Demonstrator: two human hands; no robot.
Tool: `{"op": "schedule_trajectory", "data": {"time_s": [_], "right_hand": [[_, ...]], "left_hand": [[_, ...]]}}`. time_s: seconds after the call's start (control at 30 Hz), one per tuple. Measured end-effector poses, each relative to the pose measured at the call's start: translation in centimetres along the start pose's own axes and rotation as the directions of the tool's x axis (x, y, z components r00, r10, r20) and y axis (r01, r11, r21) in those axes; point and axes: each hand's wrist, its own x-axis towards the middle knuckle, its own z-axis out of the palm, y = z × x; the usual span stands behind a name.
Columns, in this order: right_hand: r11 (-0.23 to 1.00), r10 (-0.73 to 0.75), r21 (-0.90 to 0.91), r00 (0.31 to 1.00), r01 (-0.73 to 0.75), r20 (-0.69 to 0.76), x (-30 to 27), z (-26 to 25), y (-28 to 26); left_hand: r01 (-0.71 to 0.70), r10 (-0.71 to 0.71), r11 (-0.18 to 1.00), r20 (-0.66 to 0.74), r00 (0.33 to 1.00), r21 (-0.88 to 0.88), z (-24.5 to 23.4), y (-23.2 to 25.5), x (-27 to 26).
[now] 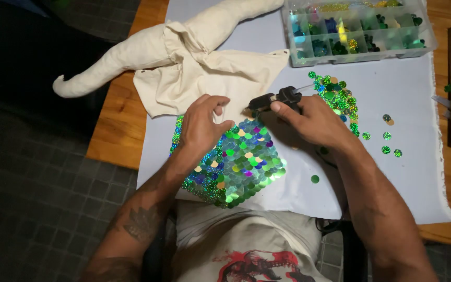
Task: Decorating a white fabric garment with green and blue sequins using a hot glue gun
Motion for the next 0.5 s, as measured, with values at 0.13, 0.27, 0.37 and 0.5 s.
{"op": "schedule_trajectory", "data": {"time_s": [0.13, 0.27, 0.37, 0.5], "right_hand": [[0.995, 0.013, 0.104, 0.999, -0.007, -0.052, -0.4, -0.2, 0.0], [0.990, 0.048, 0.134, 0.992, -0.033, -0.113, -1.4, -0.9, -0.1], [0.975, 0.085, 0.215, 0.987, -0.054, -0.138, -2.0, -0.8, 0.9], [0.943, 0.042, 0.333, 0.984, 0.018, -0.172, -1.7, -0.2, 2.0]], "left_hand": [[0.025, -0.025, 1.000, 0.004, 1.000, -0.006, -0.3, 0.0, 0.0], [0.008, -0.019, 0.981, -0.054, 0.998, -0.194, -1.6, 0.7, 0.1], [-0.139, 0.136, 0.989, -0.050, 0.989, -0.049, -2.7, 0.6, -0.7], [-0.365, 0.353, 0.903, 0.095, 0.931, 0.228, -2.0, -0.3, -1.7]]}}
